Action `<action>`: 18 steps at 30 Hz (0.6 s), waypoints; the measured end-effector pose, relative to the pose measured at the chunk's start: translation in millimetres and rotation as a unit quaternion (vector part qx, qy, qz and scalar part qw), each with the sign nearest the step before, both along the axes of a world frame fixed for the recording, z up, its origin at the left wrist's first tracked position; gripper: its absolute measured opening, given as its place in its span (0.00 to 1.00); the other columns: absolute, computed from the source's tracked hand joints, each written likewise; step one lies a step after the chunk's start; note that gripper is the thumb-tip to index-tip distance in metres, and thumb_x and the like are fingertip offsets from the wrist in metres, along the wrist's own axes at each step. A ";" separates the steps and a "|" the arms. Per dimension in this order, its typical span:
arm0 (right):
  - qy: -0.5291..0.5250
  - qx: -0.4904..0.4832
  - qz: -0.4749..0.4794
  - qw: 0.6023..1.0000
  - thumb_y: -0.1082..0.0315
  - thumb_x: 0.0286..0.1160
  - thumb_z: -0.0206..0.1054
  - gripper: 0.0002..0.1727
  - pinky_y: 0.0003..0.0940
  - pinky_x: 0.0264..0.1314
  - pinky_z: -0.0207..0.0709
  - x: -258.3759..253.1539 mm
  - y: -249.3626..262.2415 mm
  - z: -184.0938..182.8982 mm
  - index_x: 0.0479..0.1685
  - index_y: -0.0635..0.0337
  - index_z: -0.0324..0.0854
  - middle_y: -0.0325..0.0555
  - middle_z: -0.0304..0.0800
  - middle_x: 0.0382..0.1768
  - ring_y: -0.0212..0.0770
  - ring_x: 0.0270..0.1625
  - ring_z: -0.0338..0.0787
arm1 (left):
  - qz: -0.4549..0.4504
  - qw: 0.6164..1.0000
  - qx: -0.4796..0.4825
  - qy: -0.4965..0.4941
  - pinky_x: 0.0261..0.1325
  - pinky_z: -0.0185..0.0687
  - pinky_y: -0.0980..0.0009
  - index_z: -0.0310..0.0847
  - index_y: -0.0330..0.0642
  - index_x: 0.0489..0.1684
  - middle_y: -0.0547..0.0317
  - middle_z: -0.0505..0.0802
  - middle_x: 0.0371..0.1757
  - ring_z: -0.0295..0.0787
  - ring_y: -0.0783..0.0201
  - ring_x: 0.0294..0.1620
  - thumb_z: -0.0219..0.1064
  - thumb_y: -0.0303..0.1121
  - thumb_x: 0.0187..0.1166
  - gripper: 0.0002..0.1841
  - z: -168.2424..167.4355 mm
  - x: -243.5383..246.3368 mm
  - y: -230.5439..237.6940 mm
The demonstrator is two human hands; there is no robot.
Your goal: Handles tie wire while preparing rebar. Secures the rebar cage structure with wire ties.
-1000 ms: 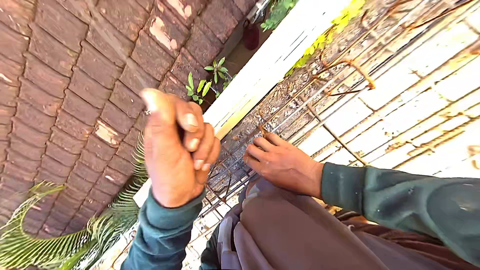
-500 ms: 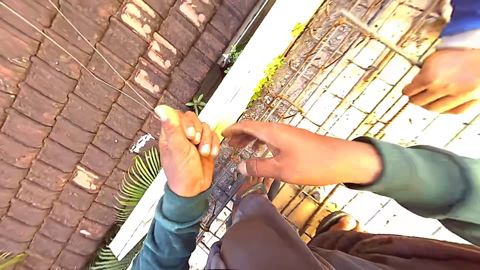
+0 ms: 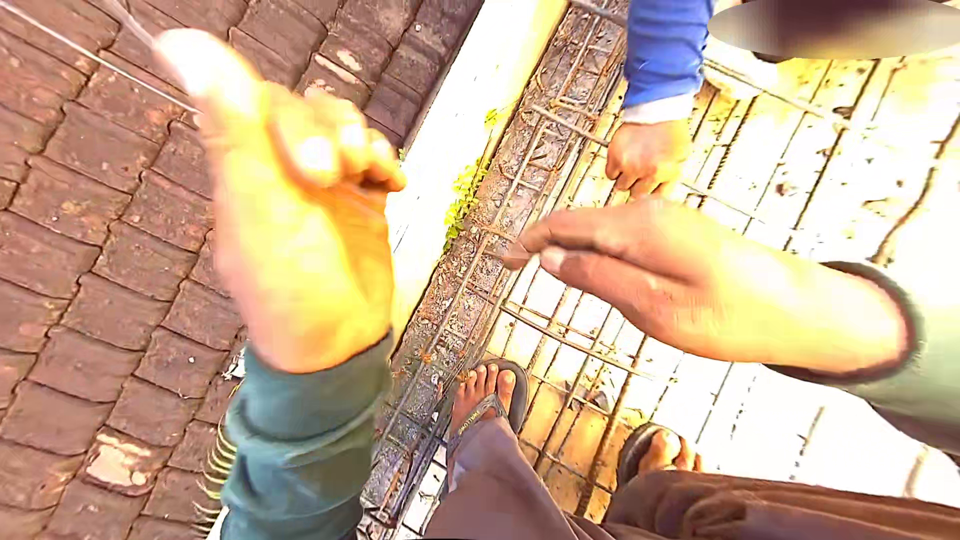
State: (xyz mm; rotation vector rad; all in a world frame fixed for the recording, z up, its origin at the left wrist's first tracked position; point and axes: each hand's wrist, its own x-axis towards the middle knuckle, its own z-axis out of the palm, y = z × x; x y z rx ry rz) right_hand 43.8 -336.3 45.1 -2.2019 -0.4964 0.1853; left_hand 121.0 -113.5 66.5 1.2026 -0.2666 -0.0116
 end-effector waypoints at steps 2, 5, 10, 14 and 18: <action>0.007 -0.022 0.021 1.000 0.51 0.90 0.51 0.20 0.21 0.11 0.62 -15.9 -16.6 -20.1 0.50 0.44 0.90 0.20 0.72 0.15 0.19 0.14 0.69 | 0.015 1.000 -0.025 -0.007 0.38 0.84 0.68 0.65 0.56 0.19 0.69 0.75 0.16 0.79 0.67 0.25 0.21 0.51 0.95 0.32 3.8 6.4 9.9; 0.079 0.018 0.034 0.996 0.33 0.84 0.52 0.27 0.18 0.16 0.66 -35.9 -30.3 -35.6 0.57 0.38 0.87 0.18 0.73 0.17 0.16 0.17 0.71 | 0.031 0.998 0.012 -0.057 0.33 0.82 0.71 0.66 0.57 0.19 0.71 0.74 0.16 0.78 0.69 0.22 0.23 0.49 0.95 0.31 -6.4 -1.6 4.7; 0.021 0.026 0.030 0.999 0.47 0.94 0.47 0.24 0.16 0.15 0.61 -43.3 -44.9 -18.6 0.32 0.43 0.83 0.20 0.72 0.16 0.16 0.18 0.71 | 0.074 0.980 0.134 -0.127 0.38 0.85 0.74 0.79 0.58 0.28 0.76 0.84 0.26 0.84 0.73 0.29 0.41 0.48 0.96 0.24 -21.1 -15.9 -4.9; -0.065 -0.026 -0.040 0.997 0.45 0.92 0.49 0.24 0.16 0.14 0.61 -65.1 -77.3 -10.9 0.29 0.40 0.83 0.18 0.70 0.15 0.15 0.16 0.69 | 0.221 0.938 0.231 -0.131 0.55 0.88 0.68 0.73 0.48 0.70 0.73 0.87 0.52 0.88 0.72 0.50 0.52 0.43 0.93 0.16 -5.8 -8.6 28.7; -0.068 -0.069 -0.050 0.994 0.44 0.90 0.50 0.26 0.22 0.15 0.63 -89.1 -85.5 -7.9 0.24 0.43 0.82 0.22 0.71 0.13 0.19 0.16 0.72 | 0.201 0.844 0.332 -0.369 0.61 0.82 0.79 0.82 0.43 0.54 0.77 0.91 0.49 0.86 0.82 0.56 0.65 0.31 0.85 0.07 17.5 -32.2 14.1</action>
